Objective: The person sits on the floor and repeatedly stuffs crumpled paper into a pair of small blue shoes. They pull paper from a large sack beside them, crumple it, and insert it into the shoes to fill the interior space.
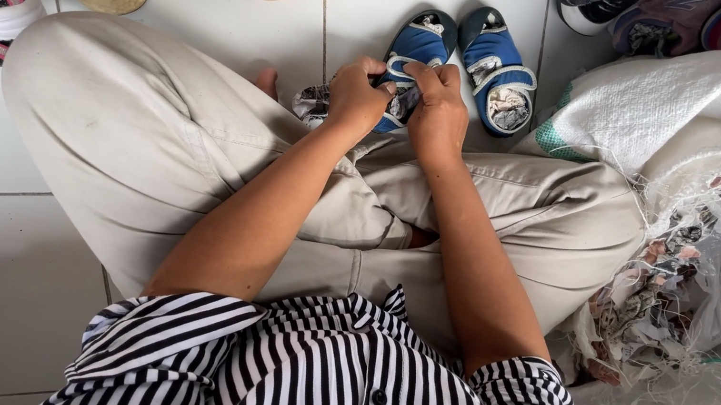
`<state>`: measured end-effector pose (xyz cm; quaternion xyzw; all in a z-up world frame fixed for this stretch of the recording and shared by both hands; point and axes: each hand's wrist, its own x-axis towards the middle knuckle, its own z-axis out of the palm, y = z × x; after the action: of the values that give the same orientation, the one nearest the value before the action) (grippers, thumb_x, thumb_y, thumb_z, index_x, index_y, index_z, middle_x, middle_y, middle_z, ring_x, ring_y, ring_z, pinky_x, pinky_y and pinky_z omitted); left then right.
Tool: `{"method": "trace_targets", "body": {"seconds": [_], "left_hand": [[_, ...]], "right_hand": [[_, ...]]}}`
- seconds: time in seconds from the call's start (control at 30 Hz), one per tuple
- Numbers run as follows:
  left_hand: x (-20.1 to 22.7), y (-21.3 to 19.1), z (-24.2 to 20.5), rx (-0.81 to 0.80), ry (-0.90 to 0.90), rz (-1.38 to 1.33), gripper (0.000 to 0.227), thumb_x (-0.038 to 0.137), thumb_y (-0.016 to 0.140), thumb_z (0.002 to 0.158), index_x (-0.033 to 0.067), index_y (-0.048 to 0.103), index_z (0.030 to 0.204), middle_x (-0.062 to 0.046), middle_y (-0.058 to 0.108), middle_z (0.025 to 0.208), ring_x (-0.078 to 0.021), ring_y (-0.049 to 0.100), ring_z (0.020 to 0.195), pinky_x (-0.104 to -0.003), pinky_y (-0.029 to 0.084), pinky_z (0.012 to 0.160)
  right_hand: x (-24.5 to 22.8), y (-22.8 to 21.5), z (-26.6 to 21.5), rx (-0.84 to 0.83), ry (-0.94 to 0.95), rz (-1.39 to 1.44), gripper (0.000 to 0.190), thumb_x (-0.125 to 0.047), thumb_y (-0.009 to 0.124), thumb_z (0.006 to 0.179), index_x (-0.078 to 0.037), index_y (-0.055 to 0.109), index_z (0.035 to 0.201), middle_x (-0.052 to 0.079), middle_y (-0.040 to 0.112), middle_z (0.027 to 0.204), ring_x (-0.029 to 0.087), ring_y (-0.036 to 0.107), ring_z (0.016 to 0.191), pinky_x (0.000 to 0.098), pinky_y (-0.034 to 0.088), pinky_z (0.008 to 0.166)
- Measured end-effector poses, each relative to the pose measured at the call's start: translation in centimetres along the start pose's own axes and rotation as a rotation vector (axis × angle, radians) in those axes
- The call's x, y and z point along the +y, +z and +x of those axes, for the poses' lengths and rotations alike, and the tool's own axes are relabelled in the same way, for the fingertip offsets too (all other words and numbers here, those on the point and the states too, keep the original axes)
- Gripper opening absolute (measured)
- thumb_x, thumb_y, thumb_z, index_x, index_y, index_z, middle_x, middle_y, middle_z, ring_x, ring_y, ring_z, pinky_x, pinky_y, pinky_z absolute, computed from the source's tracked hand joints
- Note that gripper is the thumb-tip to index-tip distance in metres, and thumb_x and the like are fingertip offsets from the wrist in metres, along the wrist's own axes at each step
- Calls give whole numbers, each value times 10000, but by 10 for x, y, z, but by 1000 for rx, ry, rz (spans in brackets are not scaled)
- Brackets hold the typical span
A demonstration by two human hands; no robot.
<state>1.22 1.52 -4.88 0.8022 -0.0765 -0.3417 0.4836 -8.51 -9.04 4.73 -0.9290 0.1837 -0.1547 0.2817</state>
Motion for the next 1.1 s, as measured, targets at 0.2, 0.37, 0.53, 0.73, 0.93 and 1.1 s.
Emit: {"method": "trace_targets", "body": {"seconds": [0.2, 0.37, 0.53, 0.73, 0.93, 1.1], "left_hand": [[22, -8, -10, -6, -8, -57, 277, 135, 695, 970, 34, 661, 1226, -205, 588, 1145, -425, 645, 1097, -535, 596, 866], [11, 9, -2, -32, -129, -227, 275, 134, 667, 920, 54, 710, 1179, -193, 664, 1109, -376, 665, 1084, -498, 564, 828], [8, 6, 1, -36, -206, -462, 499, 255, 612, 942, -59, 642, 1329, -368, 572, 1334, -517, 517, 1309, -639, 435, 980], [-8, 5, 13, -80, -57, -44, 338, 278, 649, 994, 24, 660, 1217, -154, 711, 1046, -317, 716, 979, -450, 605, 768], [22, -14, 4, -55, 50, 38, 308, 250, 662, 996, -11, 668, 1161, -181, 717, 961, -342, 740, 899, -451, 624, 683], [27, -31, -2, 195, 103, 32, 354, 291, 634, 932, 105, 684, 1229, -161, 597, 1262, -275, 657, 1151, -374, 483, 1037]], "right_hand": [[-22, -13, 3, -66, 43, -89, 509, 135, 423, 964, -275, 678, 1125, 7, 421, 962, 475, 631, 756, 564, 564, 614], [-44, -28, 9, -31, -77, -156, 506, 269, 446, 872, -173, 620, 1046, 50, 436, 1025, 411, 612, 889, 485, 551, 605], [-12, -8, 5, 28, -180, -142, 477, 283, 483, 867, -159, 565, 1025, 62, 448, 1078, 350, 565, 995, 265, 515, 669], [-4, 1, -2, 60, -203, -236, 436, 264, 466, 877, -144, 611, 932, 73, 542, 1054, 270, 604, 956, 361, 591, 719], [15, 15, -6, 130, -219, -209, 417, 224, 544, 826, -148, 664, 972, 58, 555, 1171, 302, 565, 1092, 391, 609, 772], [4, 4, -15, 204, -5, 256, 391, 94, 488, 973, -95, 593, 1299, 149, 509, 1224, 311, 558, 1126, 371, 487, 804]]}}
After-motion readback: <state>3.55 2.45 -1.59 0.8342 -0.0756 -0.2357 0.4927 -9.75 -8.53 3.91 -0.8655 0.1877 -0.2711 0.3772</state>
